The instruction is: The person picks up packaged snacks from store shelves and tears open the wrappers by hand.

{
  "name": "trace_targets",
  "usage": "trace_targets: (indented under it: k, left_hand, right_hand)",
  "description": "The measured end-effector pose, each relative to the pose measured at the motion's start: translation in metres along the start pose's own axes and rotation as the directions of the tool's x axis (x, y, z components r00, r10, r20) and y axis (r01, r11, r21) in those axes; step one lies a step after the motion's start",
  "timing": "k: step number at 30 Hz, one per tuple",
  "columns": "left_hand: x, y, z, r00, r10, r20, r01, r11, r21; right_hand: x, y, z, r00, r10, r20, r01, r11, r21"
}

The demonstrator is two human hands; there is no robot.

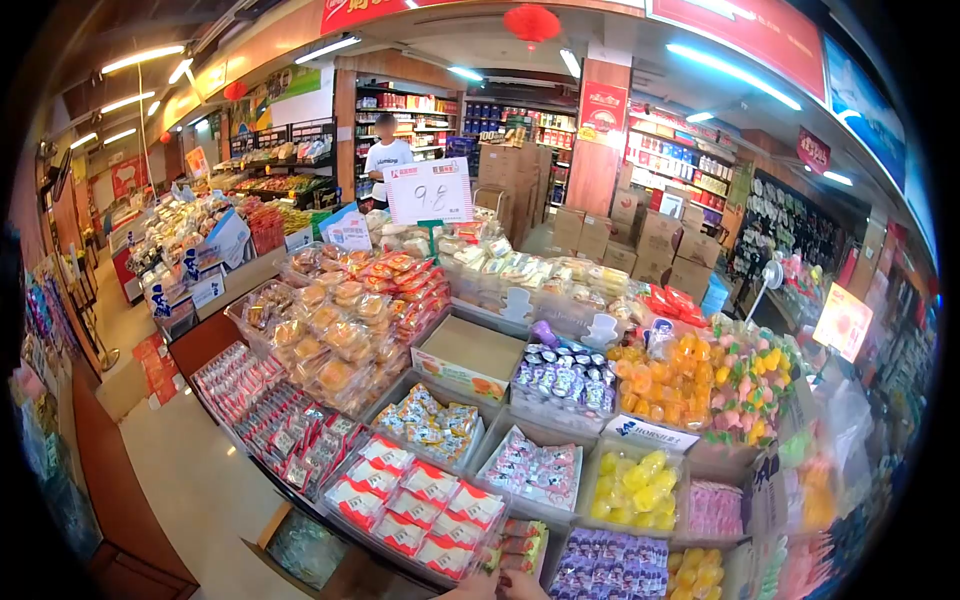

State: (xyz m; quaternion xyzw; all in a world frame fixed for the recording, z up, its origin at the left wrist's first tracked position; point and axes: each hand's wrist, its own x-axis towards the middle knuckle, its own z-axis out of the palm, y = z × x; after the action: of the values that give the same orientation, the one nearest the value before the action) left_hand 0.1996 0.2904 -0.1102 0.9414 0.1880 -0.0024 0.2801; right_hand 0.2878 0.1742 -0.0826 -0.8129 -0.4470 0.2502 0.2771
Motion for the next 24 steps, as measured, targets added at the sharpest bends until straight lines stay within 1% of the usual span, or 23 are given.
trace_targets:
  k: [2, 5, 6, 9, 11, 12, 15, 16, 18, 21, 22, 23, 24]
  left_hand:
    - [-0.004, -0.001, 0.003, 1.0, -0.017, -0.007, 0.017, 1.0, -0.015]
    - [-0.008, -0.004, 0.016, 0.999, -0.036, -0.032, 0.034, 0.998, -0.047]
    - [-0.007, -0.006, 0.021, 0.998, -0.039, -0.057, 0.035, 0.997, -0.067]
    - [0.017, -0.041, 0.084, 0.973, -0.033, -0.229, -0.016, 0.978, -0.206]
    - [0.004, -0.023, 0.05, 0.985, -0.06, -0.162, 0.037, 0.99, -0.139]
    - [-0.005, -0.007, 0.019, 0.989, -0.076, -0.129, 0.063, 0.993, -0.104]
    - [-0.014, 0.003, -0.008, 0.995, -0.092, -0.047, 0.087, 0.992, -0.088]
    - [-0.011, -0.003, 0.003, 0.986, -0.062, -0.155, 0.052, 0.997, -0.064]
    - [-0.003, -0.016, 0.038, 0.934, 0.004, -0.357, -0.007, 1.0, -0.006]
    - [-0.01, -0.004, 0.002, 0.988, 0.039, -0.149, -0.039, 0.999, 0.003]
    - [-0.011, -0.004, -0.001, 0.986, 0.071, -0.152, -0.06, 0.995, 0.078]
    - [-0.012, -0.004, -0.001, 0.986, 0.08, -0.143, -0.065, 0.992, 0.11]
    - [-0.011, -0.004, -0.003, 0.986, 0.091, -0.136, -0.072, 0.987, 0.144]
  right_hand:
    - [0.008, 0.019, 0.01, 0.997, -0.044, 0.068, 0.048, 0.998, -0.05]
    - [0.008, 0.03, 0.02, 0.995, -0.103, 0.001, 0.103, 0.995, -0.02]
    - [0.003, 0.029, 0.025, 0.999, -0.034, -0.002, 0.034, 0.999, -0.018]
    - [0.001, 0.029, 0.024, 0.996, -0.08, -0.033, 0.079, 0.996, -0.051]
    - [0.001, 0.03, 0.024, 0.982, -0.163, -0.094, 0.156, 0.984, -0.082]
    - [0.002, 0.032, 0.025, 0.971, -0.205, -0.123, 0.193, 0.976, -0.098]
    - [-0.002, 0.012, 0.009, 0.988, -0.152, -0.025, 0.153, 0.988, 0.008]
    - [-0.003, 0.003, 0.003, 0.987, -0.161, -0.014, 0.162, 0.985, 0.06]
    - [-0.007, -0.013, -0.012, 0.984, -0.175, 0.011, 0.171, 0.972, 0.163]
    - [-0.015, -0.051, -0.047, 0.991, -0.108, 0.083, 0.075, 0.941, 0.329]
    - [-0.02, -0.056, -0.051, 0.989, -0.15, 0.017, 0.141, 0.957, 0.255]
    - [-0.015, -0.039, -0.042, 0.99, -0.127, 0.07, 0.105, 0.96, 0.259]
    - [-0.003, 0.003, -0.018, 0.987, -0.105, 0.119, 0.071, 0.963, 0.26]
